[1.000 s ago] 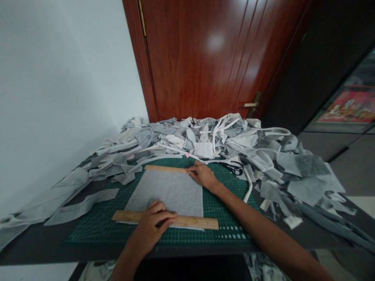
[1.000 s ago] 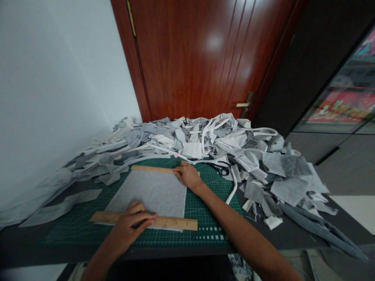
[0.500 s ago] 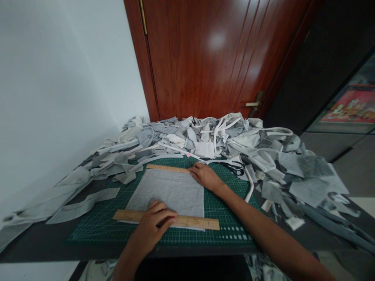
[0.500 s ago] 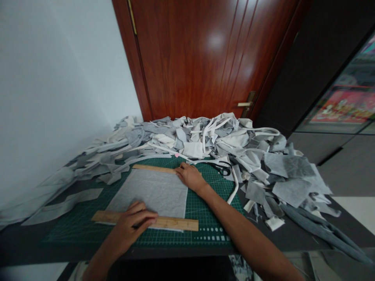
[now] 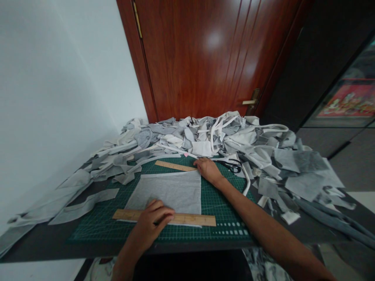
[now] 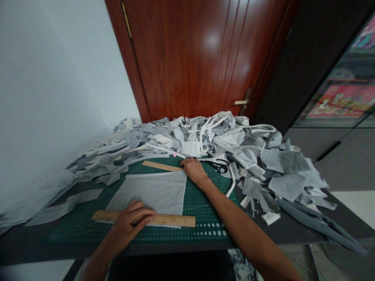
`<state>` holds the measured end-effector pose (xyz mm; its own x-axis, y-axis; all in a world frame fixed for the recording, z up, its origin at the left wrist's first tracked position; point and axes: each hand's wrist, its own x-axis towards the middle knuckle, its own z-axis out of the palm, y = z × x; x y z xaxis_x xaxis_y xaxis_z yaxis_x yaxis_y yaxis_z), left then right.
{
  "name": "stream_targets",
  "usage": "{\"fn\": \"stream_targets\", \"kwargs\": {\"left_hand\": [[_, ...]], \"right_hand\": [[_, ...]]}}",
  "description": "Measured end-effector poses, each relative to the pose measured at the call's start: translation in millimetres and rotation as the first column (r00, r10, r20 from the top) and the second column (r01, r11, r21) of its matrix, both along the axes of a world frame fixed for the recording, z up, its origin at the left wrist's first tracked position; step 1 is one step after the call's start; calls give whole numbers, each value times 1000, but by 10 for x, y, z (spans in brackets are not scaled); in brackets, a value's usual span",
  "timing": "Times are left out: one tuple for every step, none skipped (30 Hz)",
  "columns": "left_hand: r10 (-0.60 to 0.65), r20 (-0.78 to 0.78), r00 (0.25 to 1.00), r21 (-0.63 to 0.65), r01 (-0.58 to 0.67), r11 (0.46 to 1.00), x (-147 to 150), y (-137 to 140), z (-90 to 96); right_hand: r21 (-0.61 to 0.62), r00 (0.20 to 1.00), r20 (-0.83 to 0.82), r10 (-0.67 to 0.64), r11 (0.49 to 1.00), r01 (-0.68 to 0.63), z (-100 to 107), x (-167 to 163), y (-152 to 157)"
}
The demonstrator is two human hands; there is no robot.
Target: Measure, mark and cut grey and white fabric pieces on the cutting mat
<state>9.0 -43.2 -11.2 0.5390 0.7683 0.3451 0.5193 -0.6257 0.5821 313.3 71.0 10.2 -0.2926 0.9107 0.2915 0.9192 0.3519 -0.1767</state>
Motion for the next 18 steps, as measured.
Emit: {"fn": "stream_targets", "kwargs": {"left_hand": [[0,-3,1000,-5,0,1000,1,-1,5],[0,-5,1000,-8,0,1000,2,0,10],[1,-5,1000,-9,-1,1000,3,1,14],[1,-3,1000,-4,-1,1000,5,3,18],[2,-1,1000,2,-2,1000,7,4,22],[4,2,1000,10,-4,1000,9,6,25],[6,3,1000,16,-7,1000,10,7,28],[8,0,1000,19,-8,1000,10,7,30],[6,-5,1000,21,-6,1000,10,7,32],[4,-10,1000,22,-4,1000,8,6,33],[4,-16,1000,23,-4,1000,5,6,32],[4,-20,1000,27,-4,1000,3,6,31],[5,-22,1000,33,-4,999,0,7,28],[8,-23,1000,40,-7,999,-2,8,23],[11,-22,1000,47,-10,999,-3,10,18],[11,-22,1000,52,-10,999,-3,12,13],[7,-21,1000,55,-6,998,-3,14,9],[2,-21,1000,55,-1,998,-3,16,5]], "right_hand": [[-4,1000,-5,0,1000,0,-4,21,4],[-5,1000,-12,1,1000,-1,-7,35,2],[-4,1000,-22,6,1000,-6,-12,42,-5],[-5,999,-34,16,1000,-16,-19,42,-15],[-9,998,-47,31,999,-32,-29,36,-27],[-13,997,-60,48,999,-49,-42,25,-39],[-17,995,-74,61,998,-63,-58,12,-51],[-21,994,-85,69,997,-71,-76,-1,-61],[-24,993,-92,70,997,-73,-92,-13,-70],[-24,993,-100,66,997,-69,-106,-23,-78],[-22,992,-108,60,998,-62,-113,-28,-84],[-21,992,-114,55,998,-58,-113,-29,-90],[-19,991,-119,55,998,-57,-102,-26,-98],[-11,990,-126,57,998,-59,-80,-20,-108],[6,989,-135,63,998,-63,-48,-13,-122],[31,986,-147,75,997,-71,-8,-9,-143],[66,983,-161,93,994,-83,38,-11,-172],[107,978,-172,121,989,-104,85,-22,-210]]}}
